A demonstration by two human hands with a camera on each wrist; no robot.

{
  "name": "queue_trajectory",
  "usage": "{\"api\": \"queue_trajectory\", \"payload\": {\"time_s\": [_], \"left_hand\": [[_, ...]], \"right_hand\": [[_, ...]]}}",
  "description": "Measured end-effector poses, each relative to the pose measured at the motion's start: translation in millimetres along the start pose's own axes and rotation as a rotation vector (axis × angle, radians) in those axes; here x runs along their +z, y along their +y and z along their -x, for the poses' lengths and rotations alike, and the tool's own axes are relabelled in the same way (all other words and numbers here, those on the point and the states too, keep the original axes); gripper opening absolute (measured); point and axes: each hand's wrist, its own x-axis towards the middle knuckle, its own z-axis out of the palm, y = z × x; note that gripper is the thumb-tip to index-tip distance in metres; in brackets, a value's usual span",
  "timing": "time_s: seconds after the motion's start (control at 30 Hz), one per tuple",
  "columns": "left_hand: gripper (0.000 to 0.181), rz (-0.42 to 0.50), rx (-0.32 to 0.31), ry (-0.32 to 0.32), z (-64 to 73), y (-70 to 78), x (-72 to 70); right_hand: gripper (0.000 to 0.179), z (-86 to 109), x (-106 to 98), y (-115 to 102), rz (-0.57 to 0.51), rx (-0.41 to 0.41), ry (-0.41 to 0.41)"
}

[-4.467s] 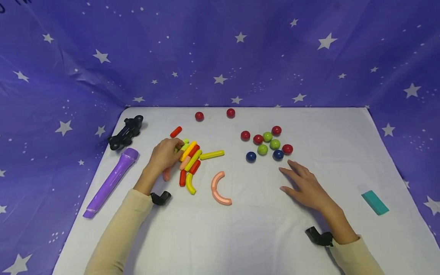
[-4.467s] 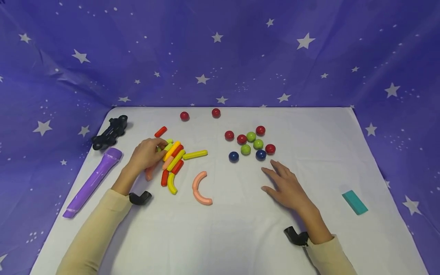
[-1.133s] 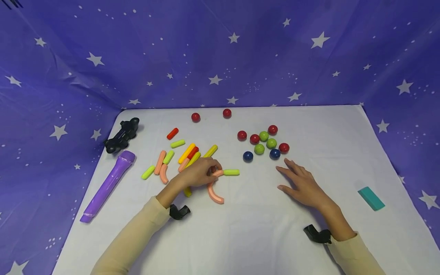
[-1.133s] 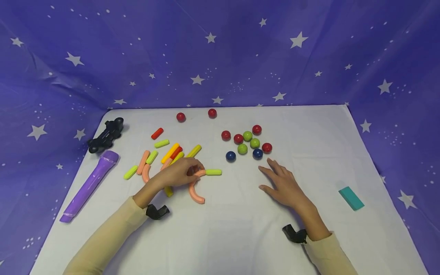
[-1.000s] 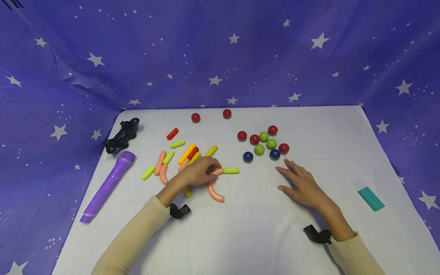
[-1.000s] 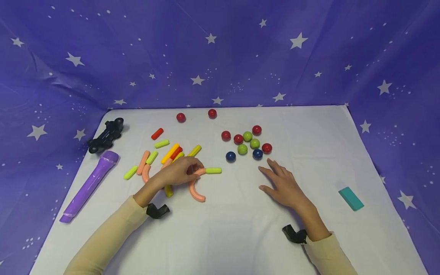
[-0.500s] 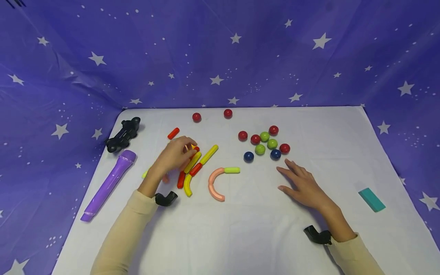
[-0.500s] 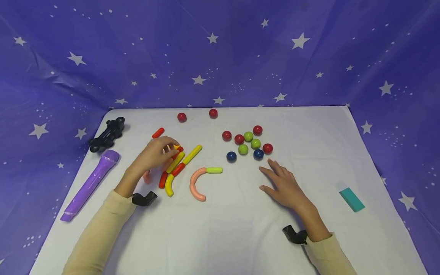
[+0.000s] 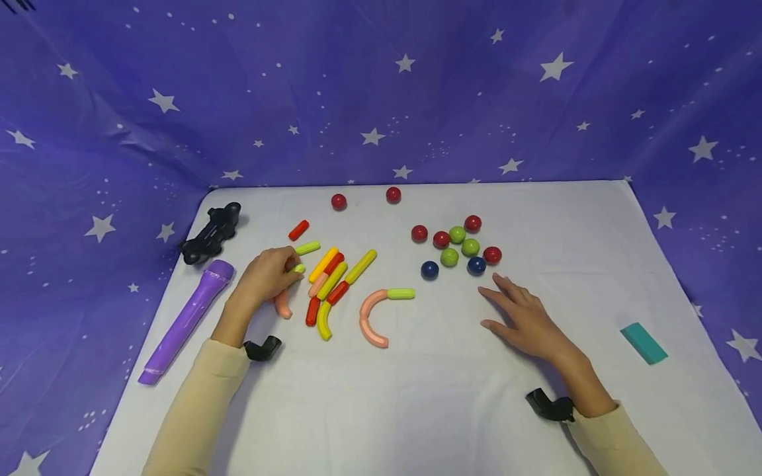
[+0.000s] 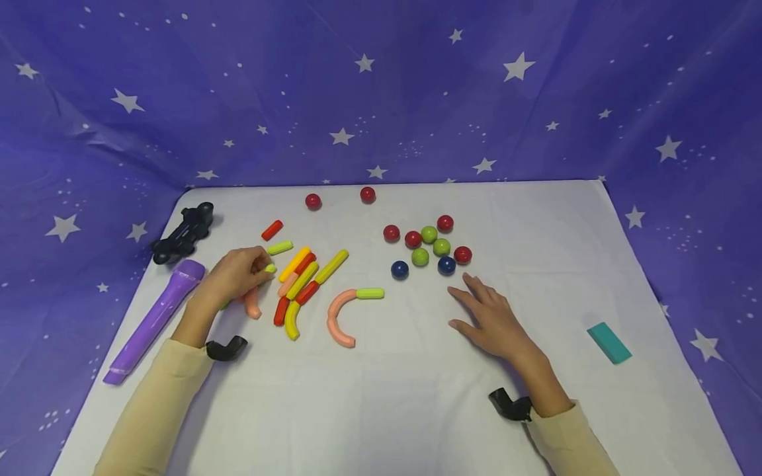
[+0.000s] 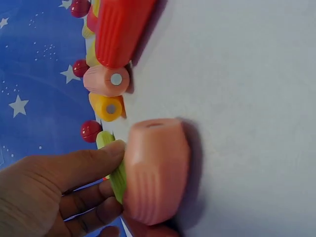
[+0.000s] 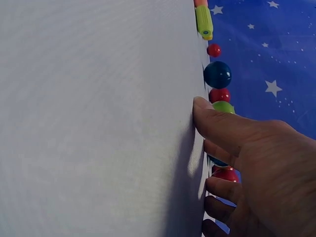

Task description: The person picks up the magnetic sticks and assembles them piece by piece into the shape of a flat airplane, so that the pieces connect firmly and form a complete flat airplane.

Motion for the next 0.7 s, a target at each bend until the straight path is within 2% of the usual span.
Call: {"api": "queue_trajectory", "payload": {"time_s": [0.13, 0.3, 0.4, 0.57, 0.63, 0.7], "left_hand": [[0.028, -0.008, 0.018, 0.04, 0.7, 4.4, 0.8], [0.03, 0.051, 0.073, 0.074, 3.0, 20.1, -0.9], [0.029, 0.119, 0.142, 0.07, 5.6, 34.1, -0.7], [0.028, 0.218, 0.303, 0.085, 5.6, 52.9, 6.3], [0.028, 0.227, 0.34, 0.085, 4.6, 57.2, 11.2], [0.028, 0.225, 0.346, 0.071, 4.6, 59.7, 16.4]], "right_hand": [[0.062, -0.2, 0, 0, 0.002, -0.002, 0.003], [0.062, -0.9, 1, 1, 0.01, -0.007, 0.008], [0.062, -1.4, 1, 0, 0.012, -0.009, 0.008], [0.062, -1.3, 1, -2, 0.016, -0.015, 0.014], [0.062, -1.1, 1, -2, 0.018, -0.016, 0.017], [0.062, -0.9, 1, -2, 0.02, -0.016, 0.016]]}}
